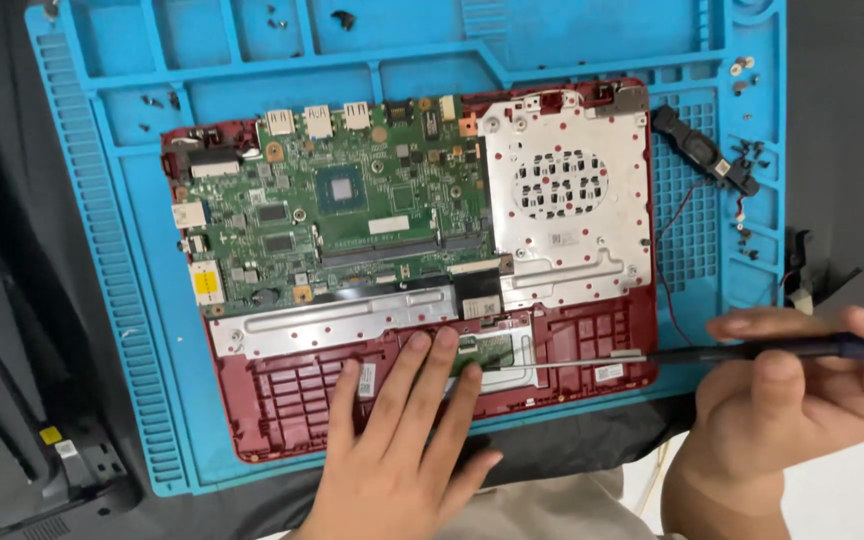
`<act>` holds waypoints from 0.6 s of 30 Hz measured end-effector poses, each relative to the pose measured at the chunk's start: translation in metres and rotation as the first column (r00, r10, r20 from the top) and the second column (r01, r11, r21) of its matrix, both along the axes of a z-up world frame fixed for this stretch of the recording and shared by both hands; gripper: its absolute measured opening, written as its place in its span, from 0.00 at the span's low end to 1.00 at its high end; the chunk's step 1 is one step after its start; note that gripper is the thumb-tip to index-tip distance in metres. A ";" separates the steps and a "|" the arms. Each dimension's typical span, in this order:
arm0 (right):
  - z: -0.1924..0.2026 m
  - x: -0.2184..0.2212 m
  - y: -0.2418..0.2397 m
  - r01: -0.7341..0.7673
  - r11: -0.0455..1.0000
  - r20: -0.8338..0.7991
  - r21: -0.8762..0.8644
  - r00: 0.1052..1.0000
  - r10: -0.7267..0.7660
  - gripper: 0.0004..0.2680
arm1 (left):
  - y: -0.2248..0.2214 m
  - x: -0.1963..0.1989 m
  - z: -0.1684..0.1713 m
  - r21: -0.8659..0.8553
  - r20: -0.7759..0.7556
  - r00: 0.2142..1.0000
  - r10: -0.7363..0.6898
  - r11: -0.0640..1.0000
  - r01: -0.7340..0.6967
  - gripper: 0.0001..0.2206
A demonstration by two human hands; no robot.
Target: The recorder is seen repairing the internal components of a laptop, including reattaching the touchpad and internal battery.
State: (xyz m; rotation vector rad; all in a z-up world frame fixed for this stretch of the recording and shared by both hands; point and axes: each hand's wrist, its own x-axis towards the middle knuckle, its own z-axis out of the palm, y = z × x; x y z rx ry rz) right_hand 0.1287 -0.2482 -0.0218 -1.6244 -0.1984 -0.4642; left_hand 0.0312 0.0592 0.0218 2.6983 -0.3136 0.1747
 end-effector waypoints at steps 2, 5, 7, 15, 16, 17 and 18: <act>-0.001 0.001 0.001 0.025 0.997 0.011 -0.067 1.000 -0.024 0.20 | 0.000 0.000 0.001 -0.032 -0.065 0.998 -0.005 0.999 0.003 0.30; 0.002 0.002 0.003 0.050 0.998 0.009 -0.044 0.999 -0.050 0.20 | 0.000 -0.006 -0.005 -0.041 -0.036 0.999 -0.019 0.999 0.017 0.31; 0.003 0.002 0.006 0.058 0.997 0.009 -0.047 0.998 -0.058 0.20 | 0.000 -0.005 -0.004 -0.030 -0.061 0.998 -0.022 0.999 0.020 0.31; 0.001 0.000 0.000 0.050 0.982 0.001 -0.183 0.999 -0.051 0.22 | -0.002 -0.006 -0.006 0.023 -0.086 0.996 -0.008 1.000 0.010 0.31; 0.002 0.001 0.004 0.064 0.984 0.014 -0.168 0.998 -0.063 0.21 | -0.002 -0.006 -0.008 0.048 -0.069 0.998 -0.008 0.999 0.011 0.31; 0.003 0.001 0.007 0.078 0.985 0.027 -0.153 0.997 -0.075 0.21 | -0.003 -0.007 -0.009 0.073 -0.053 0.999 -0.008 0.997 0.012 0.31; 0.003 0.000 0.008 0.078 0.985 0.025 -0.155 0.997 -0.075 0.21 | -0.002 -0.006 -0.010 0.071 -0.055 0.998 -0.008 0.997 0.012 0.31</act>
